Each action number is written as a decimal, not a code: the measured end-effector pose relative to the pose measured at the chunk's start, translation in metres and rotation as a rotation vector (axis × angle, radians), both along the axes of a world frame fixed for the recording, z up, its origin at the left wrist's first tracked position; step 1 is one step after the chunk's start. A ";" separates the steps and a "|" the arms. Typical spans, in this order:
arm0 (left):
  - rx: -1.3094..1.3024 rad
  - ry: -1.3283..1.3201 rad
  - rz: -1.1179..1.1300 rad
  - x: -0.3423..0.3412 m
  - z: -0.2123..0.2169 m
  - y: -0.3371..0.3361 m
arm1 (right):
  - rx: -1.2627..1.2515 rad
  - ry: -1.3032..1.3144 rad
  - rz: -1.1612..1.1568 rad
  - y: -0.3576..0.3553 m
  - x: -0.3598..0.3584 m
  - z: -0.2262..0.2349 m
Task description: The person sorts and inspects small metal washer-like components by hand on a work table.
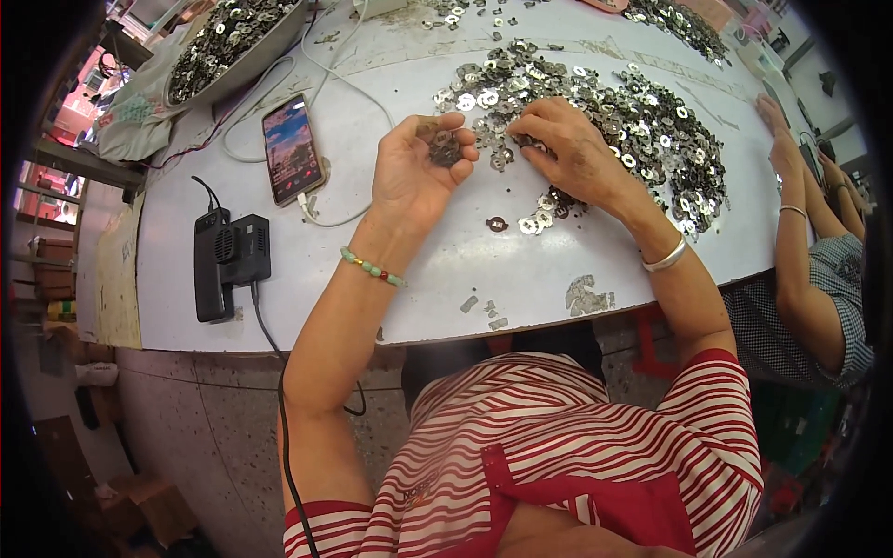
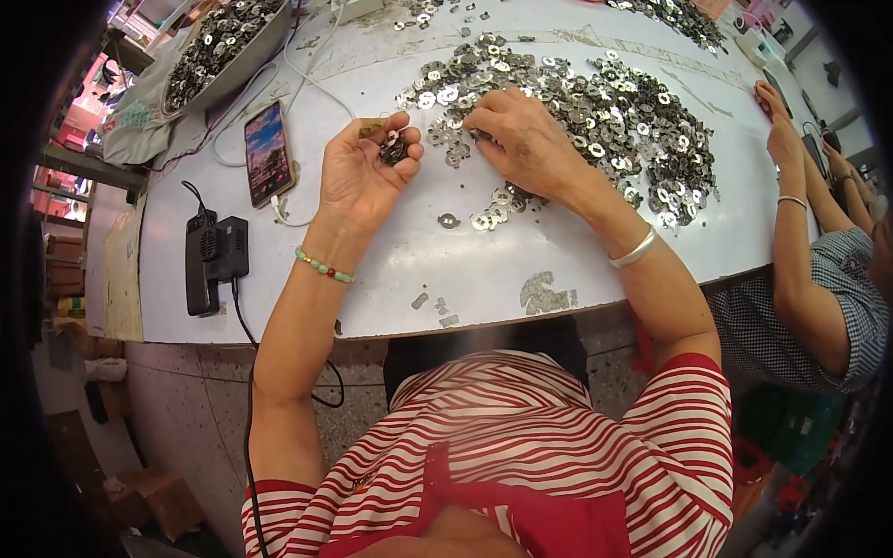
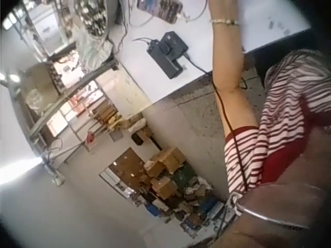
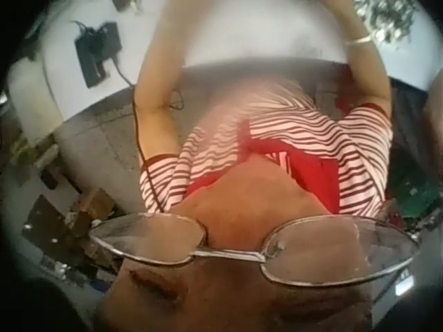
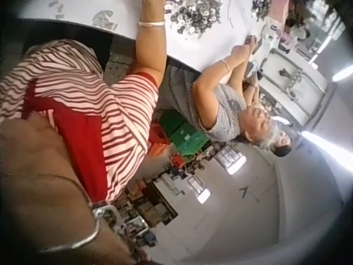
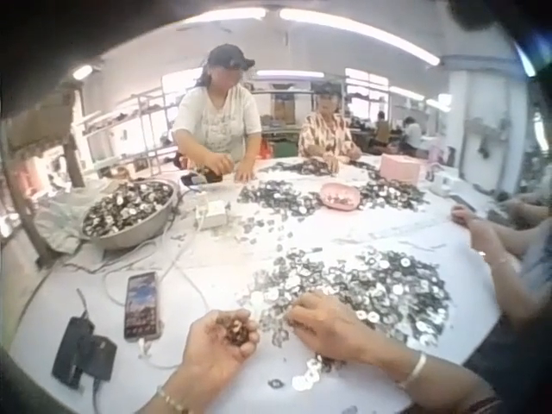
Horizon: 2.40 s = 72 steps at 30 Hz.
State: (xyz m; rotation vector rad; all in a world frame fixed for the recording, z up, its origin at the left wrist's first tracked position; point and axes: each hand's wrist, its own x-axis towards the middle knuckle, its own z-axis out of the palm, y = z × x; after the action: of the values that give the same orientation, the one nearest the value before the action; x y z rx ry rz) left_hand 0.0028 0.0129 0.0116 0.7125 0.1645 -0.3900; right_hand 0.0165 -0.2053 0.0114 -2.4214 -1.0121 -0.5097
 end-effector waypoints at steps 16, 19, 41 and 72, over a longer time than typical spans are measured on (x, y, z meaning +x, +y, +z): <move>0.056 -0.094 -0.087 -0.009 0.005 -0.008 | 0.253 0.310 -0.062 -0.001 -0.001 0.014; 0.095 -0.111 -0.121 -0.010 0.006 -0.010 | 0.490 0.584 -0.015 -0.002 -0.002 0.018; 0.189 -0.176 -0.207 -0.012 0.002 -0.018 | 0.767 1.205 0.118 0.002 -0.006 0.020; 0.082 -0.140 -0.211 -0.011 -0.005 -0.015 | 0.584 1.099 0.140 0.004 -0.012 0.028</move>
State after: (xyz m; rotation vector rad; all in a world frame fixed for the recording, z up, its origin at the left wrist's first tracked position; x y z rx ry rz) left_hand -0.0079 -0.0025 0.0065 0.8386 -0.0276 -0.5353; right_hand 0.0040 -0.2016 0.0399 -1.6528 -0.4260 0.4979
